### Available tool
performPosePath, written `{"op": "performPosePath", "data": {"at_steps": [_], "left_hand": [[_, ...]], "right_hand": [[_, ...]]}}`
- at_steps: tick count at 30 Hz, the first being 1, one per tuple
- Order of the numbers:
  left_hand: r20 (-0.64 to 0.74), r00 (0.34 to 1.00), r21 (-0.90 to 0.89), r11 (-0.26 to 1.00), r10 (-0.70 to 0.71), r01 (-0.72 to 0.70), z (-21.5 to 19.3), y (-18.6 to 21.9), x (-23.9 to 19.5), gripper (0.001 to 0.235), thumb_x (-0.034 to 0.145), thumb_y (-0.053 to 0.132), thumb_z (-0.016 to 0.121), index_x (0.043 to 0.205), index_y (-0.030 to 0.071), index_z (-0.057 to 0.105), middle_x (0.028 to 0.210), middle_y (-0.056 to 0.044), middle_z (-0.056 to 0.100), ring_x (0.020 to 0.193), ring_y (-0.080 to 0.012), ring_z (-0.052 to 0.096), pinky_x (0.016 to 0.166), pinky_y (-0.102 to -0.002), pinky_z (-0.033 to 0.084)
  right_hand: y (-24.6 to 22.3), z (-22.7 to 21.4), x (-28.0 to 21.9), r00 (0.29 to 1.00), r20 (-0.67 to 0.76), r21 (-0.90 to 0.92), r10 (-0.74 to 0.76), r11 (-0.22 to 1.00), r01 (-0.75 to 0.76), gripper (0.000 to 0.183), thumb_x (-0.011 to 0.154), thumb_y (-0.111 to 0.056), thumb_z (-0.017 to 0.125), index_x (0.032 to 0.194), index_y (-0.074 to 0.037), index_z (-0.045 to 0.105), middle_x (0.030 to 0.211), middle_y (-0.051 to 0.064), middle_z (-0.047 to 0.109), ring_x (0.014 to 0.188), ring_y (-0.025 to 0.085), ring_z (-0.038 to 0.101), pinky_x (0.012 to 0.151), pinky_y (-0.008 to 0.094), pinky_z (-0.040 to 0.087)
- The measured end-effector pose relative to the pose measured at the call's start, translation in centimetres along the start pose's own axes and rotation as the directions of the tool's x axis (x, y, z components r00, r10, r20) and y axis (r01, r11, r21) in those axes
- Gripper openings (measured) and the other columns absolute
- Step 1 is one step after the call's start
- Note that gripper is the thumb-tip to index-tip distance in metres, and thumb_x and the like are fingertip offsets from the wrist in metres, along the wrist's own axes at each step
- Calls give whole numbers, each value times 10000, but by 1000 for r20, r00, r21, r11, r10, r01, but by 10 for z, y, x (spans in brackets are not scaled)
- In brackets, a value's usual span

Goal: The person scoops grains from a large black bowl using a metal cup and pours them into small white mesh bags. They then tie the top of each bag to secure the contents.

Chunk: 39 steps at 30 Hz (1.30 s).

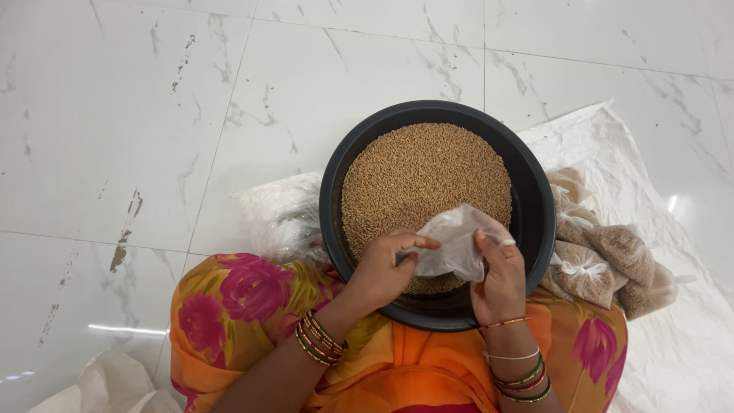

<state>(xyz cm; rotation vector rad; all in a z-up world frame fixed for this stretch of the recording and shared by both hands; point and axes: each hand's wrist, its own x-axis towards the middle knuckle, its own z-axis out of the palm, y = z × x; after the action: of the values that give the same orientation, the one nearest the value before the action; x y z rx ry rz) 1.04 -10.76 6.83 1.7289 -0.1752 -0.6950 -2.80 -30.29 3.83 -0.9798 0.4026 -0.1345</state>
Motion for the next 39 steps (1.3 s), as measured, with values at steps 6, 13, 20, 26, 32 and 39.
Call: {"op": "performPosePath", "data": {"at_steps": [6, 13, 20, 26, 32, 39], "left_hand": [[-128, 937, 199, 934, 326, -298, -1, 1, -6, 751, 834, -96, 584, 1537, 134, 454, 1523, -176, 437, 1361, -311, 502, 1055, -340, 457], [-239, 931, 209, 951, 275, -228, -14, 12, -8, 965, 799, -62, 577, 1631, 165, 143, 1638, -177, 263, 1404, -357, 453, 1053, -372, 488], [-442, 696, 607, 760, 566, -233, -13, -1, -3, 808, 813, 68, 656, 1554, 52, 334, 1594, -237, 332, 1362, -444, 478, 1085, -476, 421], [-265, 717, 624, 681, 645, -382, 6, 1, -10, 505, 850, 201, 742, 1272, 27, 525, 1207, -179, 529, 1096, -384, 553, 950, -520, 412], [-264, 769, 396, 792, 582, -464, 11, -1, -15, 363, 829, 16, 628, 1173, 15, 513, 1095, -173, 552, 965, -376, 623, 818, -467, 514], [-350, 763, 462, 809, 543, -364, 13, -7, -12, 138, 855, 2, 638, 986, 29, 606, 985, -154, 543, 844, -338, 628, 757, -453, 513]], "right_hand": [[-2, 5, -3, 983, 145, -22, -110, 993, 115, 567, 1001, -23, 543, 1527, -37, 331, 1411, 121, 540, 1261, 225, 594, 990, 393, 565], [-17, 23, -11, 960, 278, -96, 31, 995, -4, 772, 995, -266, 486, 1654, -145, 102, 1648, 113, 325, 1402, 301, 484, 992, 486, 538], [-16, 29, -11, 952, 298, -192, 63, 981, -4, 776, 977, -340, 463, 1639, -146, 108, 1653, 97, 284, 1403, 316, 477, 973, 524, 562], [-9, 27, -12, 865, 448, -436, 226, 900, -9, 821, 971, -536, 423, 1635, -120, 177, 1682, 97, 256, 1454, 314, 438, 1039, 476, 543], [-9, 23, -15, 819, 474, -437, 323, 894, -100, 841, 978, -611, 401, 1621, -88, 256, 1628, 166, 375, 1529, 322, 345, 1113, 494, 445], [-2, 24, -7, 906, 313, -367, 286, 916, -162, 699, 1035, -536, 312, 1501, -25, 410, 1486, 167, 518, 1406, 308, 487, 1092, 472, 469]]}}
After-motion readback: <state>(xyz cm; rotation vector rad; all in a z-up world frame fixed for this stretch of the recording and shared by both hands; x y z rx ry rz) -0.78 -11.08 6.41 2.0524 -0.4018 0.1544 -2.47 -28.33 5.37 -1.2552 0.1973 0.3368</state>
